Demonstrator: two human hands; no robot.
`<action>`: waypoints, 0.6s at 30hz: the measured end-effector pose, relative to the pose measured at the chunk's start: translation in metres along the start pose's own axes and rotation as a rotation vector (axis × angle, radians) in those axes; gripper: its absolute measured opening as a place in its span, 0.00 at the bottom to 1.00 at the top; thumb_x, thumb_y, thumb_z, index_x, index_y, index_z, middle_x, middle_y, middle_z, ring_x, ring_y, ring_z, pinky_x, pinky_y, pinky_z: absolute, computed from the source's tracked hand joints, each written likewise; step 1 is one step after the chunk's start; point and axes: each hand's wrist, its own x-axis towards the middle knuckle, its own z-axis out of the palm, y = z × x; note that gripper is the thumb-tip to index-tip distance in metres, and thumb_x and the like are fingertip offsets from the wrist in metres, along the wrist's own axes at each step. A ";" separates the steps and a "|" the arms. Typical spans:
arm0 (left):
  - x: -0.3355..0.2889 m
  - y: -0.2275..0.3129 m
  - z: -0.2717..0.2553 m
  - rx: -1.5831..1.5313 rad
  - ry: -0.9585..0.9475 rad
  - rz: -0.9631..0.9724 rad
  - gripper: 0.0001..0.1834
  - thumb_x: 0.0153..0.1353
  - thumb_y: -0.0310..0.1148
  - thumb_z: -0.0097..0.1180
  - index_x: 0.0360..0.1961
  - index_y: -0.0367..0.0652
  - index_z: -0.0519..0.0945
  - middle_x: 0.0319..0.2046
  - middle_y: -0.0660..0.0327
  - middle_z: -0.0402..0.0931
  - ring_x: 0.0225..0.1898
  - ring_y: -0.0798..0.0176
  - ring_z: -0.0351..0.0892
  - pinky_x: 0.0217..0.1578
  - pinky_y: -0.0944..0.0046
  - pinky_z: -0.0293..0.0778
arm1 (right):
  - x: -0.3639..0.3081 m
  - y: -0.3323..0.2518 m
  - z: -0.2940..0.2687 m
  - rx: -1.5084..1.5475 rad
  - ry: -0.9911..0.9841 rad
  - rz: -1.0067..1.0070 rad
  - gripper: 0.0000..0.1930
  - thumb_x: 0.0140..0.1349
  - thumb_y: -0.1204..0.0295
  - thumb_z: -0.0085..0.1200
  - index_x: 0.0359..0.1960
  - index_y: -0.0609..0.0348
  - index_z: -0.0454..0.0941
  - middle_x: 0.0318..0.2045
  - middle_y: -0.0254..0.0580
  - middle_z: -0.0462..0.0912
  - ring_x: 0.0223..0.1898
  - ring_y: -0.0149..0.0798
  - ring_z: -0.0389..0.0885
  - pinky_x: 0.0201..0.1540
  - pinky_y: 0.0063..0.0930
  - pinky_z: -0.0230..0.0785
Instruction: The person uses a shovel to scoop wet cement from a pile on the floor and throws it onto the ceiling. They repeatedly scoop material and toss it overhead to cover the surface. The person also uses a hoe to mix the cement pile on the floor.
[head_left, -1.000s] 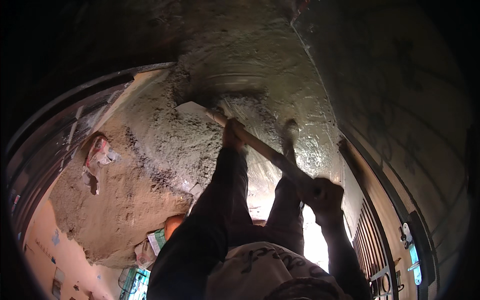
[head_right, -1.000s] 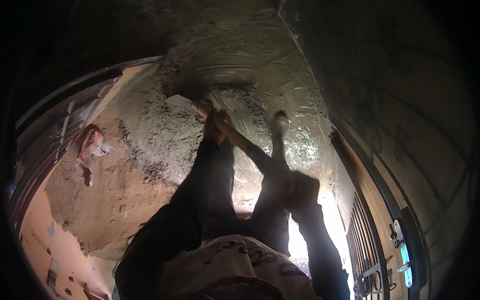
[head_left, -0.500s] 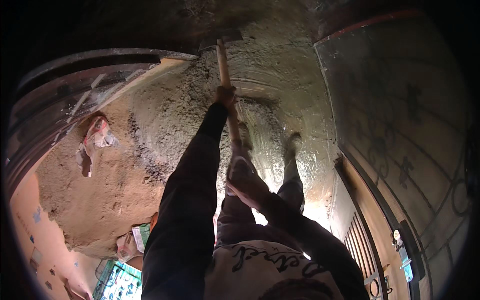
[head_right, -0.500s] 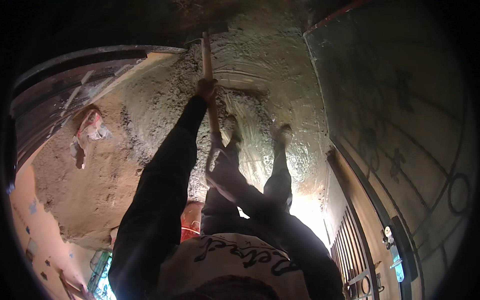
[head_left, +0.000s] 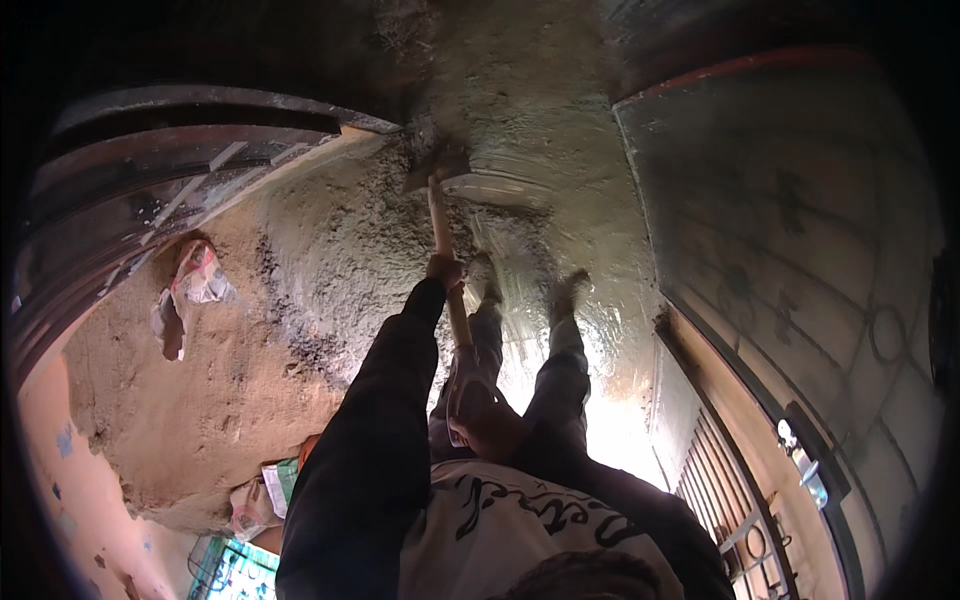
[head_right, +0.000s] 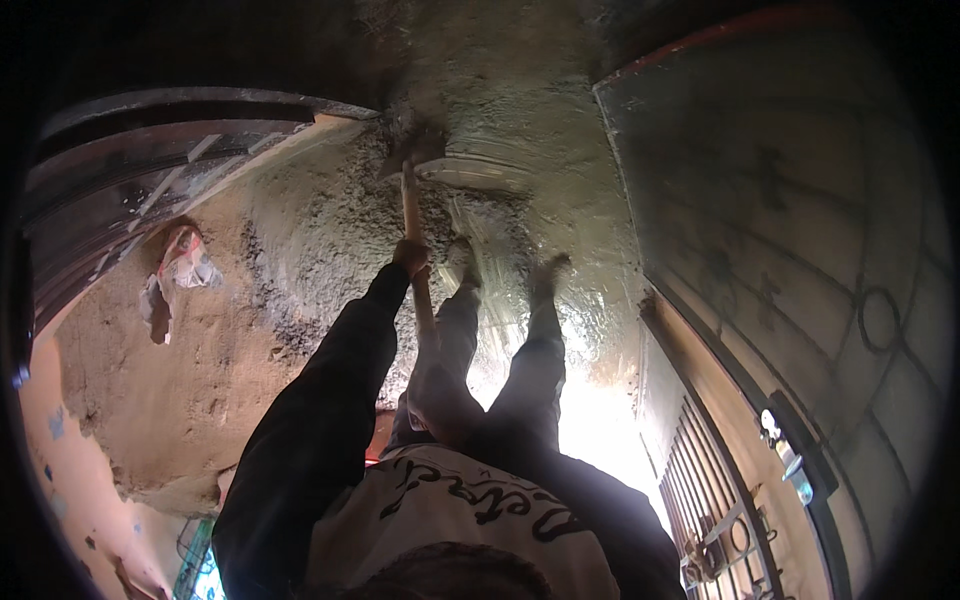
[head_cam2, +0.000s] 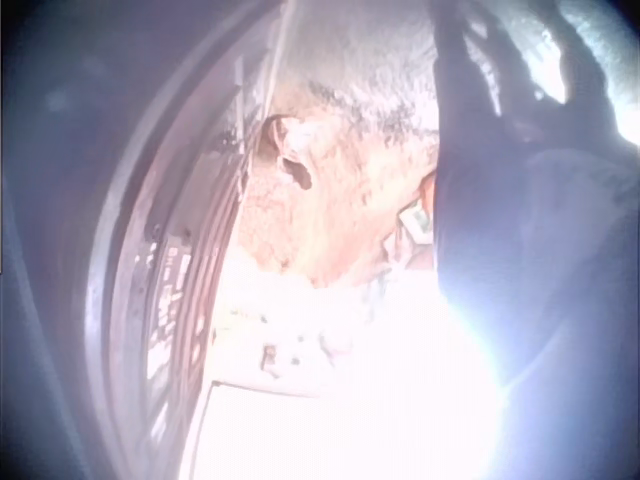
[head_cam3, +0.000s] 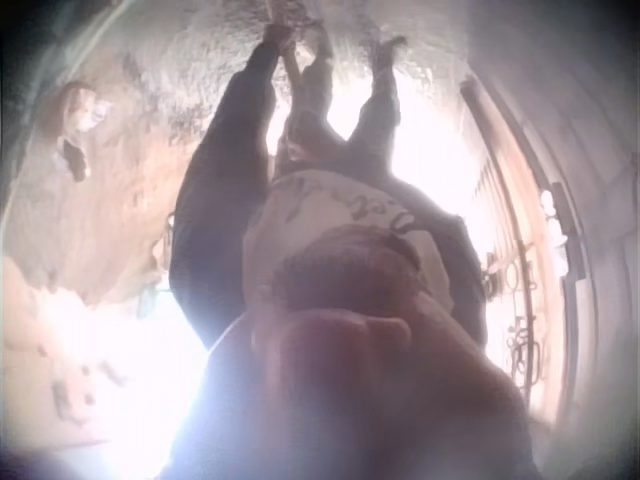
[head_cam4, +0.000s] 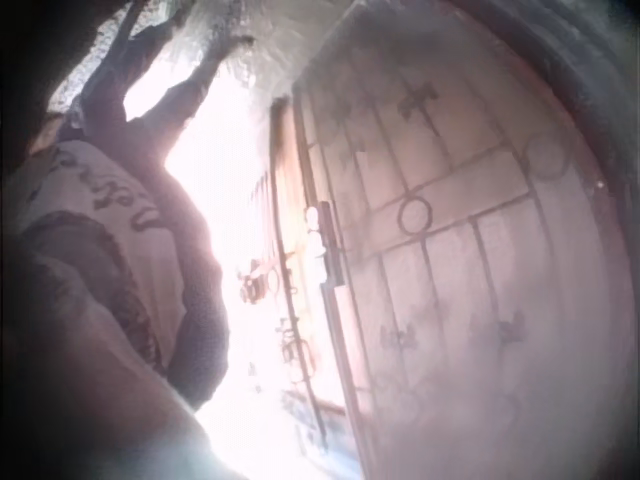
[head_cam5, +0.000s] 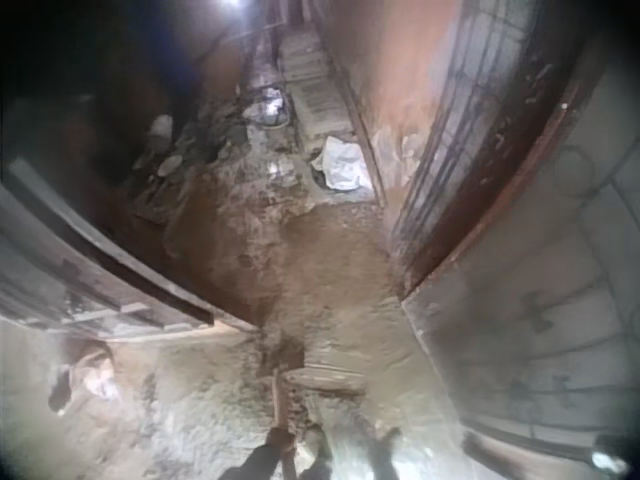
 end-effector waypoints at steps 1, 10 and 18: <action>-0.032 -0.021 0.024 -0.330 -0.018 -0.182 0.07 0.53 0.31 0.53 0.21 0.44 0.79 0.17 0.56 0.78 0.21 0.56 0.81 0.21 0.55 0.75 | -0.001 -0.015 -0.001 0.029 -0.006 -0.054 0.11 0.58 0.69 0.51 0.43 0.52 0.76 0.27 0.43 0.79 0.29 0.45 0.81 0.41 0.40 0.74; -0.008 0.065 -0.025 -0.972 0.312 -0.307 0.05 0.53 0.25 0.56 0.25 0.35 0.73 0.14 0.54 0.70 0.12 0.55 0.74 0.11 0.55 0.70 | -0.031 0.007 -0.028 0.162 0.014 0.070 0.11 0.59 0.66 0.51 0.43 0.50 0.76 0.26 0.42 0.81 0.28 0.42 0.82 0.36 0.41 0.74; 0.087 0.064 -0.038 0.021 -0.020 -0.013 0.12 0.60 0.39 0.49 0.25 0.46 0.79 0.20 0.58 0.78 0.19 0.55 0.79 0.21 0.55 0.76 | -0.022 0.035 -0.039 0.243 0.050 0.128 0.11 0.60 0.64 0.52 0.43 0.48 0.76 0.25 0.41 0.82 0.27 0.39 0.83 0.32 0.42 0.75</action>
